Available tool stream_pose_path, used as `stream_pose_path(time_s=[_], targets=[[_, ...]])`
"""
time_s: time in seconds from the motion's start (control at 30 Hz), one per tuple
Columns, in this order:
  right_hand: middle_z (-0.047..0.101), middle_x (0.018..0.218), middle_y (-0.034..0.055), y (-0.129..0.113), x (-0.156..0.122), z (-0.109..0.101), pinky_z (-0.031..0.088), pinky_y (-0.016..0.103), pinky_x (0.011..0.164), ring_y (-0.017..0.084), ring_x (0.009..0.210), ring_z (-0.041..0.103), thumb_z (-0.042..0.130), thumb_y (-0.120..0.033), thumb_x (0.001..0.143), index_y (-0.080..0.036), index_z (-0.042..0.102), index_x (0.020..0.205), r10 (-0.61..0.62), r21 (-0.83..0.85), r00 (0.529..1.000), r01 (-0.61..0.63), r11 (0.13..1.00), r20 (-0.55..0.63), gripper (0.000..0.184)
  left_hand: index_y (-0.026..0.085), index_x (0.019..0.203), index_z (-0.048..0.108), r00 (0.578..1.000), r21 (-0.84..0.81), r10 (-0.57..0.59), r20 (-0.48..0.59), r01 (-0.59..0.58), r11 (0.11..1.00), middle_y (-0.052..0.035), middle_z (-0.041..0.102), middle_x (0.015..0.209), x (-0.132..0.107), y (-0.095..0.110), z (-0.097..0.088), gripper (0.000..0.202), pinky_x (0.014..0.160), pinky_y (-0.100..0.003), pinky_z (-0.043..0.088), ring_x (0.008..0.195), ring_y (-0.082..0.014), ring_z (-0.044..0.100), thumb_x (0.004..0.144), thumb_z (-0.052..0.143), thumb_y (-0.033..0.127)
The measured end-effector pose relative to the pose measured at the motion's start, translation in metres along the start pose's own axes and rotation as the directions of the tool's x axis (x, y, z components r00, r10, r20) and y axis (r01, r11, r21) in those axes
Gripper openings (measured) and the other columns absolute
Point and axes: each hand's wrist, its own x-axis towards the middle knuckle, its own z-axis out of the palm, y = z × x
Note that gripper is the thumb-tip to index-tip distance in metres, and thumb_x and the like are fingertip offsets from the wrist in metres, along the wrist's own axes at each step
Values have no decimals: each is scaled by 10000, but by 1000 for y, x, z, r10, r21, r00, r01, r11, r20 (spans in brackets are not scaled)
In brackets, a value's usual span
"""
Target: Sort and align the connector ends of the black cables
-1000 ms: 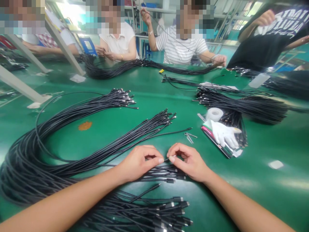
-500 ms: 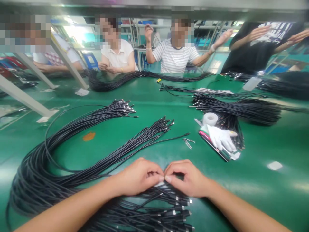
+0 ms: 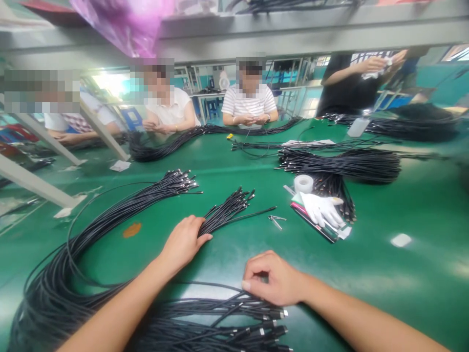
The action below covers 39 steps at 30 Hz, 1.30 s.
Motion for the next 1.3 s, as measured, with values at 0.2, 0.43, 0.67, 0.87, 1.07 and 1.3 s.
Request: stream_pose_path(time_s=[0.2,0.43,0.67,0.87,1.07,1.3], targets=[[581,599,-7,3,4,1,418,219,566,110,557,520,634,-264,823,-154,691,705,-10,16,1000,11,1000,-22,172,162,1042,651,998,-155,-60,23,63,986,-79,616,929,7,-5,-7,303,804,-371,446,909,-278,608,903,553,413],[570,588,-9,2,4,2,405,210,538,107,542,509,635,-259,811,-148,691,698,-14,33,999,15,999,-30,168,193,815,593,992,-286,-110,-62,88,954,-22,553,798,7,-9,-28,356,692,-326,382,738,-216,535,880,528,537],[598,605,-1,6,3,2,424,212,550,108,547,516,645,-259,813,-148,714,730,-15,27,1000,16,1000,-23,155,199,872,479,961,-821,-40,272,254,512,56,549,691,10,-3,-66,349,606,-249,417,616,-123,536,802,718,445],[674,670,37,-1,2,-1,472,211,578,117,562,566,629,-213,797,-129,767,812,-55,51,998,54,997,23,163,165,826,531,820,-833,286,496,357,422,20,626,652,28,30,-76,301,479,-184,425,522,-87,538,777,774,337],[686,646,45,-9,-2,0,491,214,571,127,544,591,623,-246,796,-131,790,835,-79,60,992,74,995,93,206,128,778,597,728,-811,376,574,444,379,-10,649,620,32,57,-30,288,508,-198,492,524,-99,578,697,820,291],[597,517,-10,-5,0,5,444,195,493,102,466,551,613,-268,810,-152,712,687,116,138,992,-107,985,-58,195,145,762,531,839,-865,210,502,487,121,39,578,644,-2,70,2,342,486,-166,433,517,-58,510,673,831,285]])
